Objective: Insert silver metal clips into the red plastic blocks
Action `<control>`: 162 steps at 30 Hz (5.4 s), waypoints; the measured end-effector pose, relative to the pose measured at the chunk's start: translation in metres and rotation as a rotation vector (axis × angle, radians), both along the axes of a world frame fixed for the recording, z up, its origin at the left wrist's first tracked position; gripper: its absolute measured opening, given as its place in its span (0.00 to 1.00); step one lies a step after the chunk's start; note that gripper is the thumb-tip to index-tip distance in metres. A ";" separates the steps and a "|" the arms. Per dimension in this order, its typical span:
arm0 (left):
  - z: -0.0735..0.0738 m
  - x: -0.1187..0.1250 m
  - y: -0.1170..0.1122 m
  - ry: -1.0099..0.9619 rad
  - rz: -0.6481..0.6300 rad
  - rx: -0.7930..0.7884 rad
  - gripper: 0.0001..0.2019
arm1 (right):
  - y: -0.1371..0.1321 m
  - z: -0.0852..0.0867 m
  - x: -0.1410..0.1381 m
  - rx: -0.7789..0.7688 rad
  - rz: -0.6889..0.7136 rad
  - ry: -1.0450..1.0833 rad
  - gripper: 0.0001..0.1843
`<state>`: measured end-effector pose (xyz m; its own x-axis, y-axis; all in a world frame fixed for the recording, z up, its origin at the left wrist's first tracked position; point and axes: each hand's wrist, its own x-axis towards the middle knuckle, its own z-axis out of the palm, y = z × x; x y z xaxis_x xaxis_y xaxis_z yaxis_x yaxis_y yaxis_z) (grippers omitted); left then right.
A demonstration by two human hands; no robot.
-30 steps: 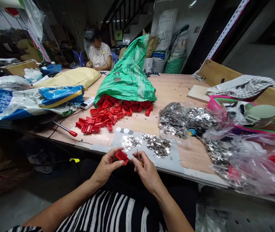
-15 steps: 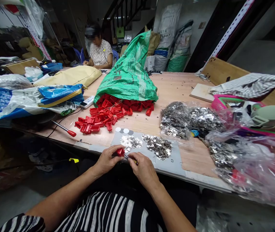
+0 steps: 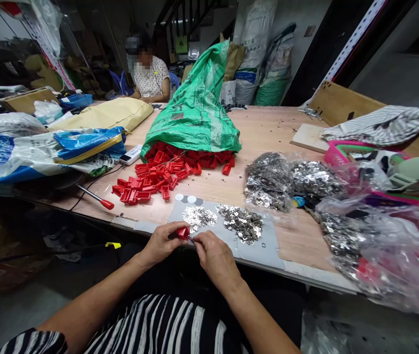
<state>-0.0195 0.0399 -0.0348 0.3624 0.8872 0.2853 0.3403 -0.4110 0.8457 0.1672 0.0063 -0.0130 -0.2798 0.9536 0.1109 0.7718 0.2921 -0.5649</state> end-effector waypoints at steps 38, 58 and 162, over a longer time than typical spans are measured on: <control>0.025 0.017 -0.049 -1.243 -0.010 -1.233 0.03 | -0.035 0.022 0.001 -0.158 0.081 0.321 0.21; -0.028 0.013 -0.052 -0.863 0.111 -1.385 0.09 | -0.040 -0.005 0.032 -0.082 -0.254 0.313 0.18; 0.038 0.028 -0.042 -0.568 -0.084 -0.621 0.15 | -0.035 0.018 0.010 0.052 -0.246 0.520 0.12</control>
<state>0.0081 -0.0020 0.0033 0.3834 0.9195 -0.0869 -0.2152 0.1804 0.9598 0.1767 -0.0283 0.0054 0.0534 0.9734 0.2230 0.4453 0.1767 -0.8778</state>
